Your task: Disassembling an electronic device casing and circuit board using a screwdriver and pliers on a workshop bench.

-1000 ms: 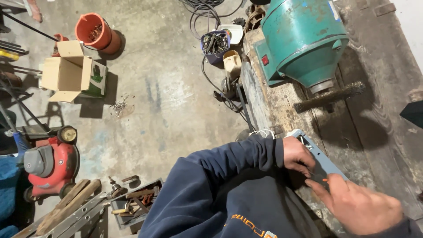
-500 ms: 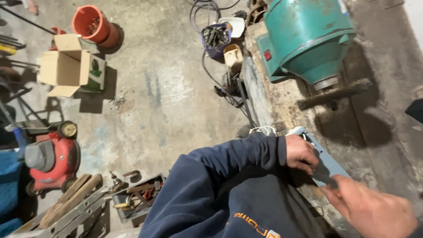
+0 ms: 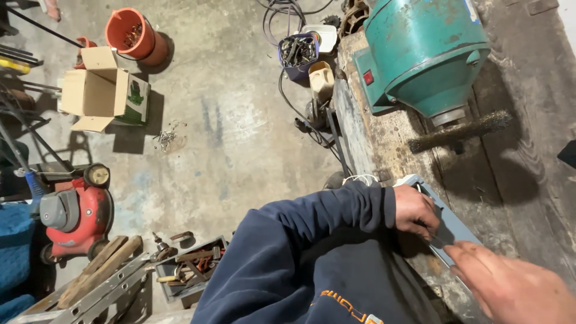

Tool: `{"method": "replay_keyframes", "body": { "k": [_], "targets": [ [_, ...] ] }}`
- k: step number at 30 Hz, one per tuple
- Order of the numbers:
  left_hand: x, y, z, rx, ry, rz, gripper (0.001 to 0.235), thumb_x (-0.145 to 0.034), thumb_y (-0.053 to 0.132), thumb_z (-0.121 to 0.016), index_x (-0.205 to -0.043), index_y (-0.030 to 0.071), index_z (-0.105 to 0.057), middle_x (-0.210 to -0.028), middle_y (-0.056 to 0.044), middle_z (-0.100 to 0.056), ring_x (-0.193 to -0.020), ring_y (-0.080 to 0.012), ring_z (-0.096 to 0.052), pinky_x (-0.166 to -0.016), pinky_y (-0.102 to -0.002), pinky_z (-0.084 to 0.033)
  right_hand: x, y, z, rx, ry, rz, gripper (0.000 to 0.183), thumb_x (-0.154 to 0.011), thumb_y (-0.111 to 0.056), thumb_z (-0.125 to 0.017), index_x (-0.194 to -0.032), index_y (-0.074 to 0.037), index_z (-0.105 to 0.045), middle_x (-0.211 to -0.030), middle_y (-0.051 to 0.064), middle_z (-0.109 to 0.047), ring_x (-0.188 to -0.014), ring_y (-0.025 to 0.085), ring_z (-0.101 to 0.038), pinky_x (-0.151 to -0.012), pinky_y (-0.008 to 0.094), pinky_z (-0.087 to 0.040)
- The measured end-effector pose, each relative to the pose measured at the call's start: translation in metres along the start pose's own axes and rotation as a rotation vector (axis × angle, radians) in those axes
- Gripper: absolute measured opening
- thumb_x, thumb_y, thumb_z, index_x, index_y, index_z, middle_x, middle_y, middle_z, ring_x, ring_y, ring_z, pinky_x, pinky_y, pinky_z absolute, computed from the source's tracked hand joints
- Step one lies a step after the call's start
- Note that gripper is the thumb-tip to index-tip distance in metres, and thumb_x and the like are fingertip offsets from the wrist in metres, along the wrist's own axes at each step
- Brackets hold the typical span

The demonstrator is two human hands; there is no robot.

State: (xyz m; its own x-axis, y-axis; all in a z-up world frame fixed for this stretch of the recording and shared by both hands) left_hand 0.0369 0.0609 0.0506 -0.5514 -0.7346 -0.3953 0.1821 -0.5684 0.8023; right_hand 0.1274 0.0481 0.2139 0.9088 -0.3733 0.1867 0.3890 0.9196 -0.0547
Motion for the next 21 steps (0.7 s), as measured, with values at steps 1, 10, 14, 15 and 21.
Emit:
{"method": "replay_keyframes", "body": {
  "k": [1, 10, 14, 15, 21],
  "targets": [
    [0.000, -0.001, 0.000, 0.001, 0.000, 0.000, 0.014, -0.087, 0.035, -0.073, -0.090, 0.022, -0.071, -0.086, -0.001, -0.070, -0.092, -0.0240, -0.069, -0.071, -0.039, -0.053, -0.002, -0.003, 0.000, 0.000, -0.001, -0.001, 0.044, -0.076, -0.037, -0.072, -0.117, -0.022, -0.070, -0.106, -0.005, -0.075, -0.077, 0.011, -0.074, -0.064, 0.029, -0.057],
    [0.005, -0.005, -0.009, 0.013, 0.067, -0.060, 0.016, -0.089, 0.037, -0.072, -0.090, 0.021, -0.068, -0.091, 0.000, -0.071, -0.095, -0.0241, -0.069, -0.072, -0.038, -0.054, -0.013, -0.009, 0.011, 0.536, 0.051, -0.336, 0.037, -0.087, -0.060, -0.067, -0.076, -0.025, -0.061, -0.052, -0.008, -0.056, -0.042, 0.011, -0.056, -0.046, 0.029, -0.043],
    [0.001, -0.012, -0.013, -0.038, 0.011, -0.011, 0.016, -0.088, 0.037, -0.074, -0.087, 0.021, -0.070, -0.085, -0.001, -0.070, -0.092, -0.0248, -0.069, -0.071, -0.040, -0.053, -0.015, -0.007, 0.032, 0.306, 0.142, -0.237, 0.044, -0.085, -0.054, -0.068, -0.115, -0.022, -0.067, -0.067, 0.000, -0.065, -0.052, 0.016, -0.063, -0.049, 0.030, -0.046],
    [0.000, -0.012, -0.012, -0.018, 0.031, -0.035, 0.016, -0.087, 0.037, -0.074, -0.088, 0.021, -0.070, -0.085, 0.000, -0.070, -0.092, -0.0250, -0.069, -0.071, -0.040, -0.053, -0.015, -0.008, 0.039, 0.127, 0.194, -0.151, 0.053, -0.086, -0.048, -0.065, -0.130, -0.020, -0.067, -0.079, 0.004, -0.069, -0.060, 0.019, -0.066, -0.051, 0.029, -0.048],
    [-0.001, -0.012, -0.014, 0.005, -0.007, -0.008, 0.016, -0.088, 0.036, -0.075, -0.085, 0.021, -0.069, -0.086, 0.001, -0.071, -0.094, -0.0241, -0.069, -0.071, -0.039, -0.054, 0.002, 0.005, 0.008, -0.046, 0.062, -0.140, 0.043, -0.082, -0.041, -0.069, -0.118, -0.019, -0.067, -0.077, 0.000, -0.072, -0.058, 0.016, -0.068, -0.048, 0.032, -0.047]
  ]
}}
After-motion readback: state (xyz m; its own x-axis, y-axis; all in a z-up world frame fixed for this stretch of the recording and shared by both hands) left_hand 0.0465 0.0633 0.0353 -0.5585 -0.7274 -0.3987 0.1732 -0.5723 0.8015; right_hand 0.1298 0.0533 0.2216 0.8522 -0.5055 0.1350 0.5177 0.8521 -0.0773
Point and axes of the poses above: each hand's wrist, its own x-axis away from the middle knuckle, its own z-axis out of the back of the hand, y = z × x, the point moved 8 cm from there along -x, towards the middle knuckle
